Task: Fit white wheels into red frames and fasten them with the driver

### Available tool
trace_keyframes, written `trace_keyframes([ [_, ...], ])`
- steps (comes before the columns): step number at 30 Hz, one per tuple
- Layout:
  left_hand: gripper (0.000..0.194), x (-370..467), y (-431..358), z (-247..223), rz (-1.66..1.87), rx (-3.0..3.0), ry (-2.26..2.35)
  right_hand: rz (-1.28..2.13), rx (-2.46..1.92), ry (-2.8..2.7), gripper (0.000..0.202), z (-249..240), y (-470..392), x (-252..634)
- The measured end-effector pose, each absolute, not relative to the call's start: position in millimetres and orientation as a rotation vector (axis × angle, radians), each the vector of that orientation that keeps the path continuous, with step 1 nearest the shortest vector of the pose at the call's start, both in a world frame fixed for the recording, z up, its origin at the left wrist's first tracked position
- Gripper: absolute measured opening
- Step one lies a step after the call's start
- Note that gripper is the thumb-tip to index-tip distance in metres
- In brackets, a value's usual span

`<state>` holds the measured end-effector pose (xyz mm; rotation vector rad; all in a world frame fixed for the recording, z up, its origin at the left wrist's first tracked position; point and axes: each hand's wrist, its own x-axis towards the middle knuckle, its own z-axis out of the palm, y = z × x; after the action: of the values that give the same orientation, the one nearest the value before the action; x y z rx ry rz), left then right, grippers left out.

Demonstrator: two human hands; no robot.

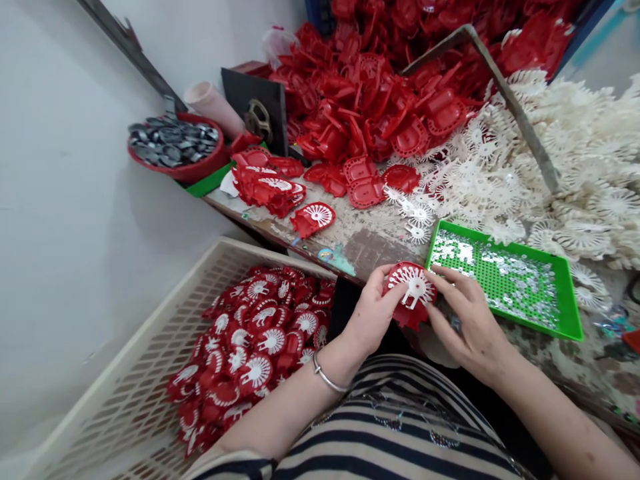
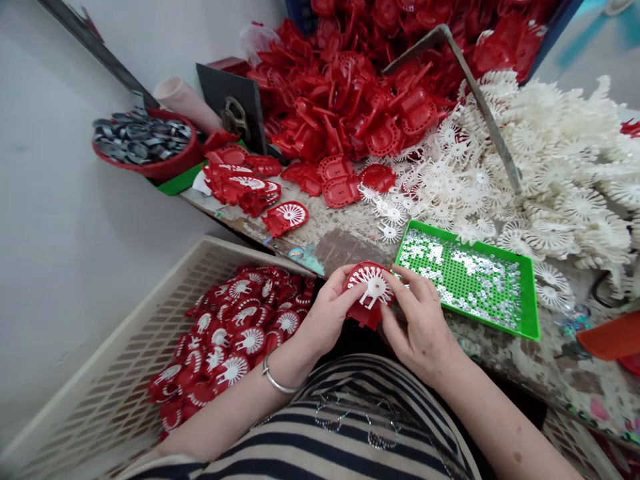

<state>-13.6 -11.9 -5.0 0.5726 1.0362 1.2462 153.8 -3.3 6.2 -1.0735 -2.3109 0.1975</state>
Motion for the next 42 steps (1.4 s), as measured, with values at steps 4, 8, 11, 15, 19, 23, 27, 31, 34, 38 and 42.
trace_keyframes([
  [4, 0.034, -9.7, -14.7, -4.4, 1.222, 0.635, 1.050, 0.132, -1.193, -2.216, 0.054, -3.2, -7.2, 146.0],
  [8, 0.037, -7.2, -17.2, -5.7, 1.208, 0.623, 1.055, 0.127, -1.209, -2.161, 0.041, -11.2, -4.5, 144.7],
  [11, 0.040, -5.8, -17.9, -6.6, 1.223, 0.588, 1.039, 0.192, -1.216, -2.136, 0.045, -11.7, -3.3, 146.1],
  [15, 0.039, -4.8, -18.0, -6.3, 1.225, 0.561, 0.984, 0.298, -1.224, -2.097, 0.049, -11.6, -2.9, 147.5],
  [19, 0.035, -4.7, -18.1, -4.5, 1.216, 0.533, 0.969, 0.334, -1.218, -2.076, 0.049, -11.9, -3.6, 147.2],
  [23, 0.038, -3.6, -17.9, -0.9, 1.208, 0.479, 0.950, 0.303, -1.211, -2.073, 0.050, -10.8, -6.9, 144.8],
  [27, 0.039, -1.9, -18.5, 0.4, 1.230, 0.485, 0.946, 0.216, -1.246, -2.085, 0.051, -11.3, -10.5, 140.7],
  [31, 0.037, -1.9, -20.5, -1.0, 1.213, 0.560, 0.977, 0.183, -1.292, -2.077, 0.049, -13.1, -12.1, 138.2],
  [34, 0.039, -2.1, -21.7, -0.4, 1.219, 0.574, 1.013, 0.165, -1.290, -2.081, 0.047, -12.7, -13.8, 136.9],
  [38, 0.037, -2.0, -22.2, 2.5, 1.217, 0.581, 1.046, 0.152, -1.270, -2.094, 0.046, -8.3, -16.9, 135.9],
  [42, 0.036, -1.9, -22.0, 3.6, 1.214, 0.598, 1.042, 0.163, -1.288, -2.102, 0.045, -6.2, -18.5, 136.4],
])
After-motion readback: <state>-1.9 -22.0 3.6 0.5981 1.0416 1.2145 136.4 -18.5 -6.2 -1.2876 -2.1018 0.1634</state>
